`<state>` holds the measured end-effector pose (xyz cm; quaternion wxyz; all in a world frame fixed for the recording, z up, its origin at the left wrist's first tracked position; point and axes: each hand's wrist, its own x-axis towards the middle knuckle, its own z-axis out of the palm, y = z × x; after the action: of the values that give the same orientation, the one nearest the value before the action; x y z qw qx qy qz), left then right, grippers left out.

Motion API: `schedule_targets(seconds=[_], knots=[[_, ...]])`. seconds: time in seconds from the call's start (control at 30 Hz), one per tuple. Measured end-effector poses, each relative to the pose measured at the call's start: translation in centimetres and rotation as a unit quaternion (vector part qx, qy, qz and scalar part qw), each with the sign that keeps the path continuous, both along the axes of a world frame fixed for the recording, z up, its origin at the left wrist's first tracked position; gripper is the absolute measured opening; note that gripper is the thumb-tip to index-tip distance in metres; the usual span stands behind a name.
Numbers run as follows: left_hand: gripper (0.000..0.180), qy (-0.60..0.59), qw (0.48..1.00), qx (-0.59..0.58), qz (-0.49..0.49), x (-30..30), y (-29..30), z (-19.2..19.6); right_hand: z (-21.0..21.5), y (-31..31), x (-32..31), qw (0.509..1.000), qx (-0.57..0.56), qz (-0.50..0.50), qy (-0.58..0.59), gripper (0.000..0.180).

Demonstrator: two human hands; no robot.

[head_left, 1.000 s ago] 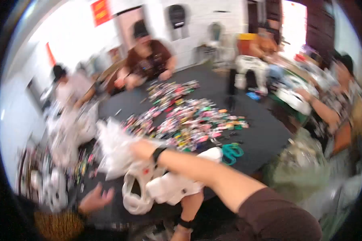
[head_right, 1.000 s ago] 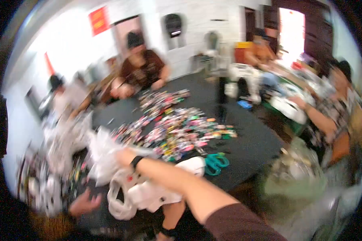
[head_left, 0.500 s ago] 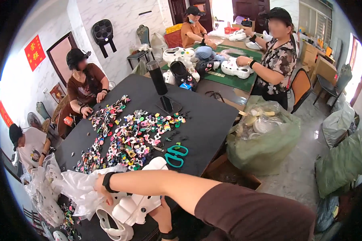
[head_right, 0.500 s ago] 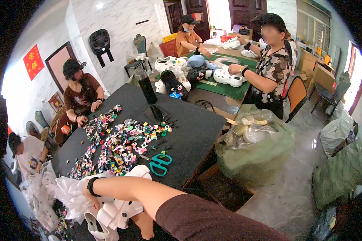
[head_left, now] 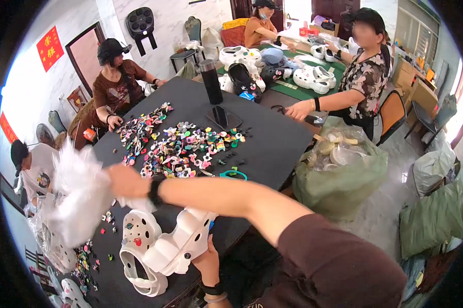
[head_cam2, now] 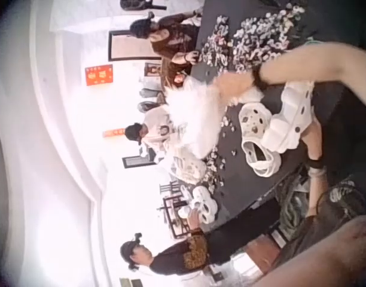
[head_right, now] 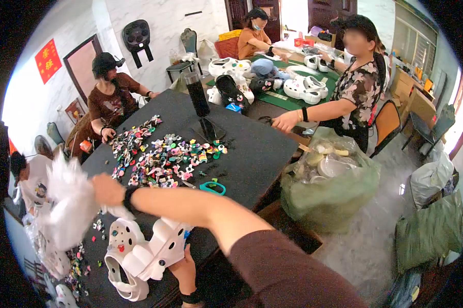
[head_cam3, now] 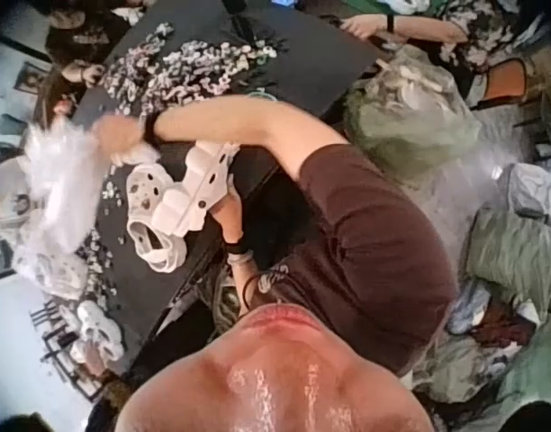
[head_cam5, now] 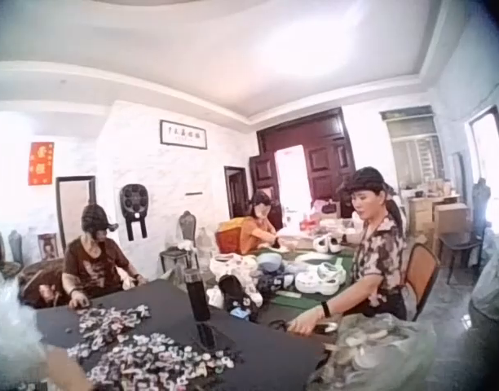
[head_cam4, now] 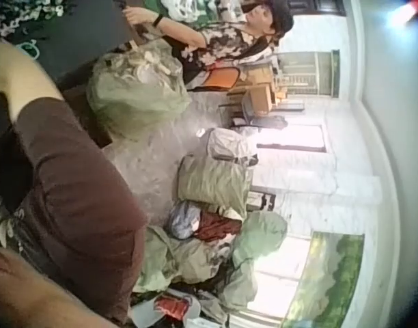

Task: Apply decorative charms to rubber clogs by pressing them through the ventilation holes.

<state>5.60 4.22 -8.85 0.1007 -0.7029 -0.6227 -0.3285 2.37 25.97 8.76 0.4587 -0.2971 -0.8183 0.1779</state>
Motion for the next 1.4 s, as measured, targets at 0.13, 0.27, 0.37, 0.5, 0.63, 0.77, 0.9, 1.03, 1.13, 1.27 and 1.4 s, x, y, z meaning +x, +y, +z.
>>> schedule_targets(seconds=[0.13, 0.27, 0.37, 0.5, 0.63, 0.77, 0.9, 1.03, 1.13, 1.27, 1.4], knots=[[0.032, -0.017, 1.0, -0.008, -0.007, 0.0, 0.0, 0.2, 4.0, -3.3, 15.1, 0.97, -0.2, 0.018, 0.134, 0.03], [0.04, -0.002, 0.999, -0.043, 0.002, -0.2, 0.0, -0.2, 4.2, -8.3, 29.5, 0.934, -0.245, -0.099, 0.243, 0.02], [0.039, 0.017, 0.997, -0.064, 0.028, -0.3, -0.3, -0.7, 1.5, -13.4, 37.3, 0.892, -0.286, -0.201, 0.286, 0.034], [0.037, -0.002, 0.993, -0.101, 0.054, -0.3, -0.5, -1.1, -3.9, -15.7, 44.0, 0.853, -0.299, -0.302, 0.304, 0.041], [0.036, -0.01, 0.995, -0.1, 0.022, -0.5, -0.7, -1.3, -6.2, -13.6, 50.1, 0.823, -0.273, -0.301, 0.398, 0.054], [0.036, 0.029, 0.991, -0.113, 0.064, -0.5, -0.9, -1.3, -1.5, -0.9, 59.4, 0.88, -0.072, -0.344, 0.319, 0.054], [0.035, 0.0, 0.988, -0.134, 0.076, -0.2, -1.0, -0.9, 2.5, 9.1, 66.1, 0.773, -0.091, -0.568, 0.268, 0.06], [0.033, -0.005, 0.99, -0.117, 0.078, -0.1, -1.1, -0.7, -1.1, 10.9, 61.0, 0.815, -0.058, -0.544, 0.192, 0.053], [0.035, -0.02, 0.985, -0.151, 0.082, -0.2, -1.1, -0.9, -6.1, 4.1, 52.6, 0.912, -0.186, -0.313, 0.19, 0.032], [0.036, 0.018, 0.989, -0.11, 0.095, 0.2, -0.8, -0.4, -9.4, -7.5, 40.6, 0.939, -0.296, -0.088, 0.15, 0.018], [0.033, -0.051, 0.994, -0.067, 0.069, 1.6, 0.0, 2.5, -9.6, -14.1, 31.9, 0.87, -0.486, 0.056, 0.059, 0.024]])
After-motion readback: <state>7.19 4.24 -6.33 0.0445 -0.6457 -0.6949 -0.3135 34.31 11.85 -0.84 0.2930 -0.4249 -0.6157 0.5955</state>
